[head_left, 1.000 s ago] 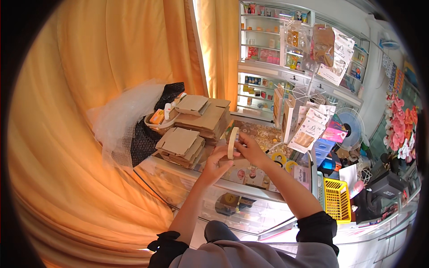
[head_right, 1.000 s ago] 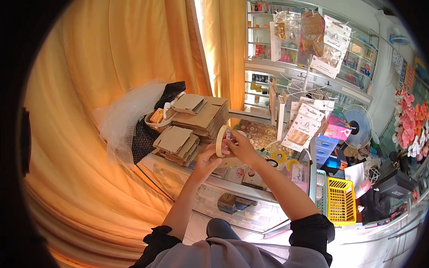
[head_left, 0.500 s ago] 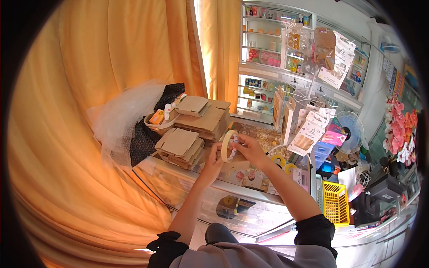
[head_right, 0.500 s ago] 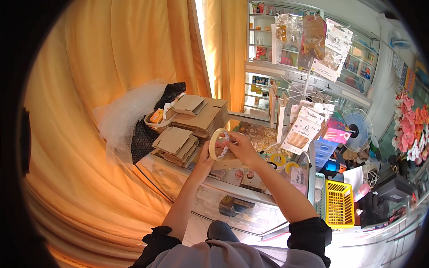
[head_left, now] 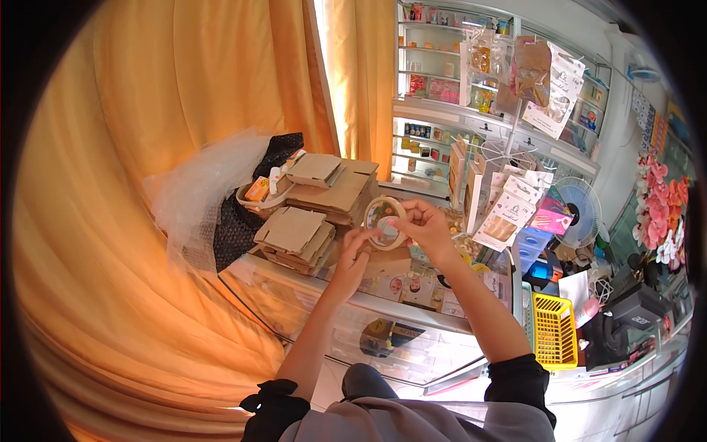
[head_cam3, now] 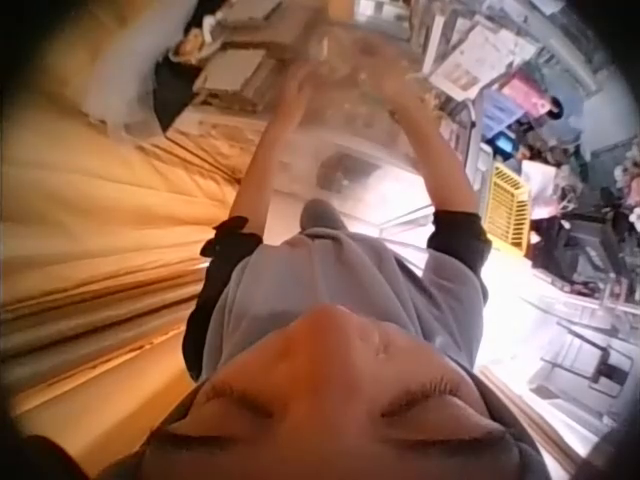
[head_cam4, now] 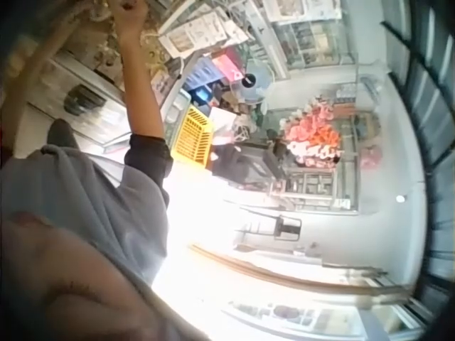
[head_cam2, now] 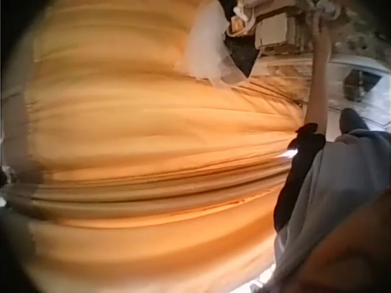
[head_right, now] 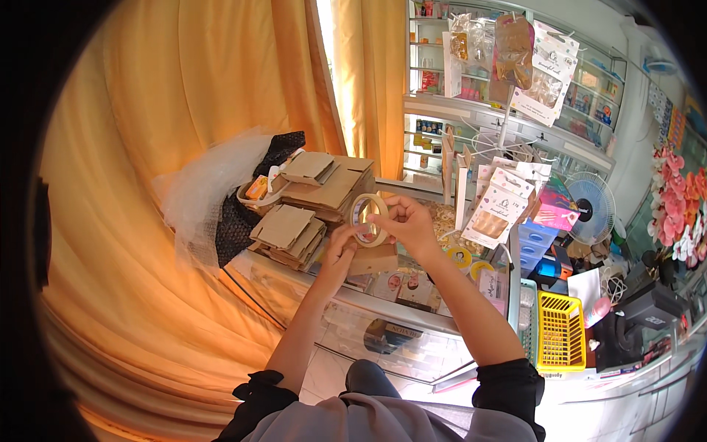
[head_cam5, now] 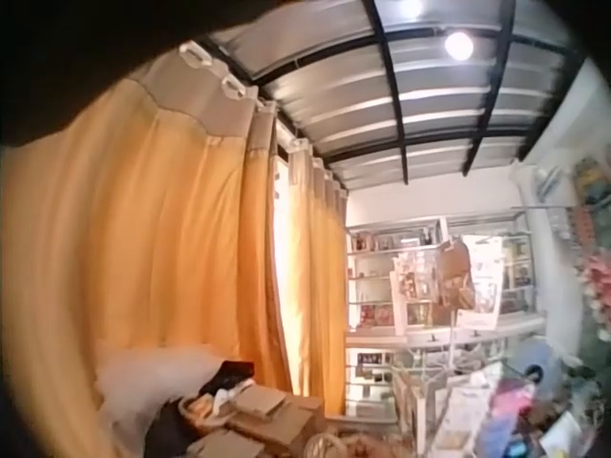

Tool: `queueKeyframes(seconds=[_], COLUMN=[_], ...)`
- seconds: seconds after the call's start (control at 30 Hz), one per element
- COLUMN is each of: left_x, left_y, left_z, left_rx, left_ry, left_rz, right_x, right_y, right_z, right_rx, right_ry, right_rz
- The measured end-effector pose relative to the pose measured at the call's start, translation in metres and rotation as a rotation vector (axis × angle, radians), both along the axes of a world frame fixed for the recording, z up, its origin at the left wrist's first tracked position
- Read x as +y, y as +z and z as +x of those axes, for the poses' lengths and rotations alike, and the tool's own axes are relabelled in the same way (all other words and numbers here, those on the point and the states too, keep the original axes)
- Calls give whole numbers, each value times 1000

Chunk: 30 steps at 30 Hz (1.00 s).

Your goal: Assembling and securing small cardboard boxes with tape.

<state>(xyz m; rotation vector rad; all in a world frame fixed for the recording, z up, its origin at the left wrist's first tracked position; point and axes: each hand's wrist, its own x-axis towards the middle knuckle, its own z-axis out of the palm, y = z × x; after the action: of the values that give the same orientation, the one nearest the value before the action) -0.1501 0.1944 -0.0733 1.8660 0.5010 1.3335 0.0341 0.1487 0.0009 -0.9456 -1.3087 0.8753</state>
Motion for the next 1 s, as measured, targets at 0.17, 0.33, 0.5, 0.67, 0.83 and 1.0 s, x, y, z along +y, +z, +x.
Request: queueKeyframes(seconds=[0.17, 0.33, 0.5, 0.67, 0.83, 1.0], left_x=[2, 4, 1, 6, -1, -1], left_y=[-5, -4, -1, -6, -3, 1], left_z=[0, 2, 2, 1, 7, -2], left_rx=[-22, -31, -18, 5, -2, 45], left_ry=[-158, -133, -158, -187, -125, -117], left_rz=[-151, -173, -153, -99, -208, -115], right_x=[-4, 16, 21, 26, 36, 30], right_y=[3, -21, -25, -25, -44, -40], right_z=[-8, 1, -2, -14, -2, -13], right_rx=[219, -104, -258, -118, -134, 34], right_ry=[195, 66, 113, 185, 129, 157], right_rz=[-100, 63, 130, 12, -4, -54])
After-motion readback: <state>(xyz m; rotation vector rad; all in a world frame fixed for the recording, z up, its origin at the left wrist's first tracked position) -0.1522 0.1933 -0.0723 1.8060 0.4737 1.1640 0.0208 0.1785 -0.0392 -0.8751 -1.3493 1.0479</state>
